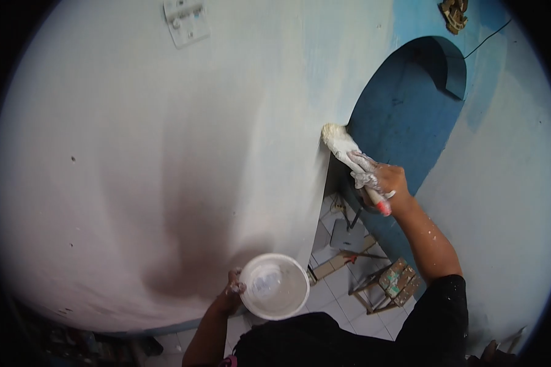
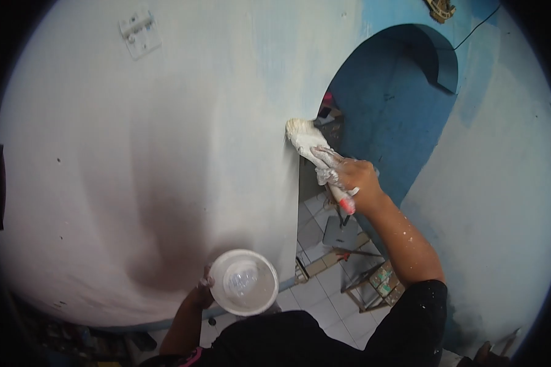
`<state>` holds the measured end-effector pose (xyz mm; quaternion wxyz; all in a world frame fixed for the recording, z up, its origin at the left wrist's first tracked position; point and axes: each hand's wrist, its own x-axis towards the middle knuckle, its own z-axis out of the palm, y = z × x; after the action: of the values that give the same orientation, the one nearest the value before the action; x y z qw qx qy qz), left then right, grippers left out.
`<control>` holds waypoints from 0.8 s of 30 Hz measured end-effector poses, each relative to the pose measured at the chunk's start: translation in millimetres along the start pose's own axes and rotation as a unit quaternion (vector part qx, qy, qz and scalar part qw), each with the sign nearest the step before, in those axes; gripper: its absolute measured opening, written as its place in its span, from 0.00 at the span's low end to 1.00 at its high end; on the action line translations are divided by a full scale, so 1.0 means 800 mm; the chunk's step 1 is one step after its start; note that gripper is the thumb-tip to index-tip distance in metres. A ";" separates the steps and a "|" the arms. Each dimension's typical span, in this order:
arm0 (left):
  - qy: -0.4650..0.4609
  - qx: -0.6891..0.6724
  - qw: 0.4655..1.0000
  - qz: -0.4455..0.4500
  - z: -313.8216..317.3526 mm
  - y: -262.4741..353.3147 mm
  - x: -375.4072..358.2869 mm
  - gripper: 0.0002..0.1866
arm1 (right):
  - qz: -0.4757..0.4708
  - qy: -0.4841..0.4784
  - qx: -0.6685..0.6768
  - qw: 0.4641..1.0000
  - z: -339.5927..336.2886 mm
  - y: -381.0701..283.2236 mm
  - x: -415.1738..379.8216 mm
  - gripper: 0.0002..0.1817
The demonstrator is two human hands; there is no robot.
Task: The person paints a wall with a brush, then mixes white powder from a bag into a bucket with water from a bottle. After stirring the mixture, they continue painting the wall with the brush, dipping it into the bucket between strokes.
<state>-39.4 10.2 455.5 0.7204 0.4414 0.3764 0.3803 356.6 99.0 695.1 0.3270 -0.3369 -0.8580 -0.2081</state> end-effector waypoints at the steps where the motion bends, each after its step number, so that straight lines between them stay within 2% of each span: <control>1: -0.001 0.013 1.000 0.004 0.004 0.007 0.000 0.43 | 0.034 0.010 0.048 0.998 -0.014 -0.016 0.000 0.01; 2: 0.003 0.025 1.000 0.004 0.006 0.012 -0.004 0.45 | 0.070 0.017 0.100 0.992 -0.024 -0.031 0.003 0.03; 3: 0.005 0.070 0.997 0.018 -0.008 -0.002 0.003 0.39 | 0.084 0.030 0.279 0.956 -0.019 -0.034 -0.005 0.03; 4: 0.019 0.073 0.996 0.037 0.006 0.013 0.000 0.35 | 0.095 0.048 0.448 0.887 -0.016 -0.038 -0.013 0.03; 5: 0.033 0.076 0.995 0.056 0.020 0.029 -0.004 0.32 | 0.087 0.029 0.535 0.840 -0.016 -0.051 -0.022 0.03; 6: 0.028 0.132 0.988 0.072 0.031 0.046 -0.006 0.33 | 0.079 -0.013 0.567 0.820 -0.018 -0.069 -0.028 0.04; 7: 0.041 0.180 0.981 0.051 0.035 0.059 -0.010 0.35 | 0.065 -0.076 0.545 0.833 -0.023 -0.088 -0.029 0.04; 8: 0.066 0.135 0.988 0.045 0.042 0.062 -0.011 0.39 | 0.046 -0.135 0.521 0.842 -0.022 -0.107 -0.027 0.05; 9: 0.051 0.177 0.983 0.023 0.052 0.076 -0.022 0.46 | 0.020 -0.185 0.495 0.849 -0.018 -0.128 -0.023 0.06; 13: 0.061 0.058 0.996 0.005 0.051 0.070 -0.028 0.53 | -0.040 -0.287 0.396 0.871 0.022 -0.184 0.002 0.10; 16: 0.070 0.026 0.997 0.007 0.033 0.061 -0.033 0.40 | -0.044 -0.329 0.311 0.891 0.062 -0.211 0.011 0.13; 19: 0.079 0.038 0.996 0.011 0.027 0.054 -0.043 0.40 | -0.064 -0.401 0.230 0.885 0.084 -0.235 0.022 0.15; 22: 0.082 0.021 0.996 0.017 0.018 0.046 -0.052 0.40 | -0.068 -0.393 0.197 0.896 0.100 -0.256 0.018 0.14; 24: 0.089 0.018 0.996 0.013 0.031 0.037 -0.035 0.40 | -0.092 -0.376 0.183 0.904 0.111 -0.240 0.003 0.14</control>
<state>-36.0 -13.7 497.0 0.6711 0.4232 0.4402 0.4205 180.9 19.3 608.6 0.0156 -0.2443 -0.9673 0.0657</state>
